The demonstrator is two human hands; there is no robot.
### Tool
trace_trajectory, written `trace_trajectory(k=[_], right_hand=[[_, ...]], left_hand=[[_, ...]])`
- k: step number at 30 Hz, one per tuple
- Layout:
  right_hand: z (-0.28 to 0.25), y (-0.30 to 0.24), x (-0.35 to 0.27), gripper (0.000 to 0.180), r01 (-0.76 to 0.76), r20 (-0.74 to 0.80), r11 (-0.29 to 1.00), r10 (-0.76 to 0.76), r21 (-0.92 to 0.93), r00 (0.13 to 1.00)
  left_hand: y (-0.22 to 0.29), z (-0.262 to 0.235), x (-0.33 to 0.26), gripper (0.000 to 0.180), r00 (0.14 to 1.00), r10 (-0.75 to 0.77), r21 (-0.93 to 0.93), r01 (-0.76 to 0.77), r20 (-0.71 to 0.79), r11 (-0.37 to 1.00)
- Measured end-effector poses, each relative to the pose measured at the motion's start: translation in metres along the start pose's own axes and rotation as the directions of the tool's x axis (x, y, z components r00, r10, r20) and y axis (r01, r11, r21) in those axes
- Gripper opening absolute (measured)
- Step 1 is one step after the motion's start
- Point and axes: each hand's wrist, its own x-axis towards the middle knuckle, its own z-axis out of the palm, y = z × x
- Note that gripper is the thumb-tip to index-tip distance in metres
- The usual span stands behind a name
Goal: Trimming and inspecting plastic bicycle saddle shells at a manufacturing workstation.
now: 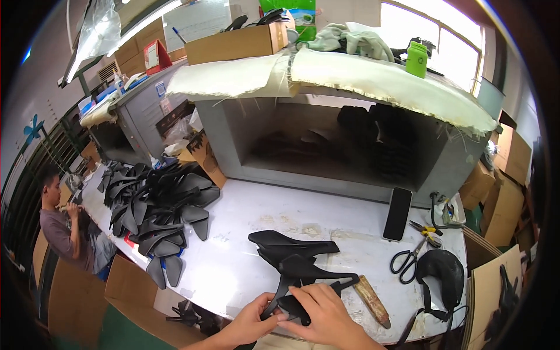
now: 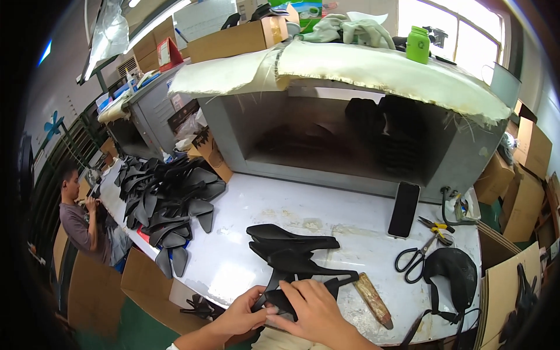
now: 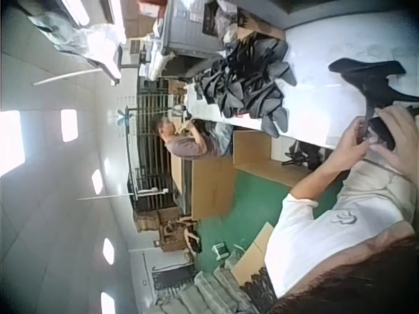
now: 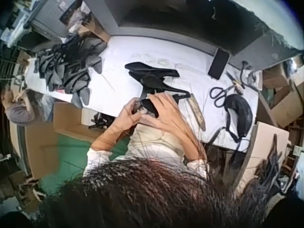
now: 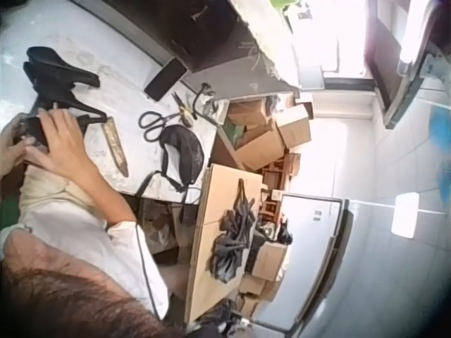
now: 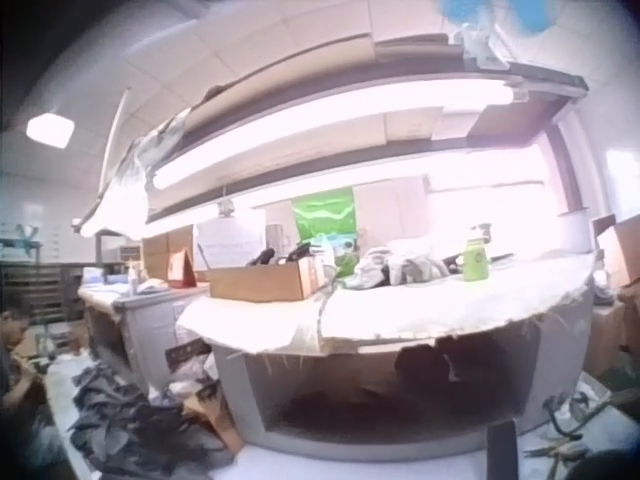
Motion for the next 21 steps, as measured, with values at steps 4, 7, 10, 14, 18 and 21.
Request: trace_trajectory(k=[4, 7, 10, 14, 18, 21], right_hand=[[0.01, 0.013, -0.035, 0.035, -0.145, -0.007, 0.978, 0.147, 0.15, 0.989], [-0.006, 0.039, -0.052, 0.036, -0.116, -0.292, 0.7, 0.434, 0.705, 0.852], [-0.034, 0.037, -0.02, 0.039, 0.261, -0.622, 0.628, 0.463, 0.733, 0.631], [-0.031, 0.045, 0.017, 0.05, 0.507, -0.692, 0.472, 0.473, 0.722, 0.546], [0.025, 0.077, 0.075, 0.05, 0.138, -0.2, 0.146, 0.659, 0.98, 0.725], [0.081, 0.099, 0.04, 0.054, -0.651, 0.427, 0.127, 0.659, 0.748, 0.62]], left_hand=[[-0.002, -0.011, -0.004, 0.037, 0.985, -0.158, 0.025, 0.157, 0.073, 0.987], [-0.004, -0.028, -0.02, 0.038, 0.972, -0.23, -0.002, 0.23, 0.05, 0.973], [-0.015, -0.054, -0.043, 0.034, 0.978, -0.206, 0.006, 0.206, -0.03, 0.979], [-0.017, -0.077, -0.069, 0.029, 0.962, -0.216, 0.098, 0.234, -0.165, 0.967], [-0.02, -0.093, -0.085, 0.03, 0.96, -0.233, 0.177, 0.259, -0.153, 0.95], [-0.023, -0.099, -0.088, 0.029, 0.972, -0.208, 0.213, 0.226, -0.106, 0.951]])
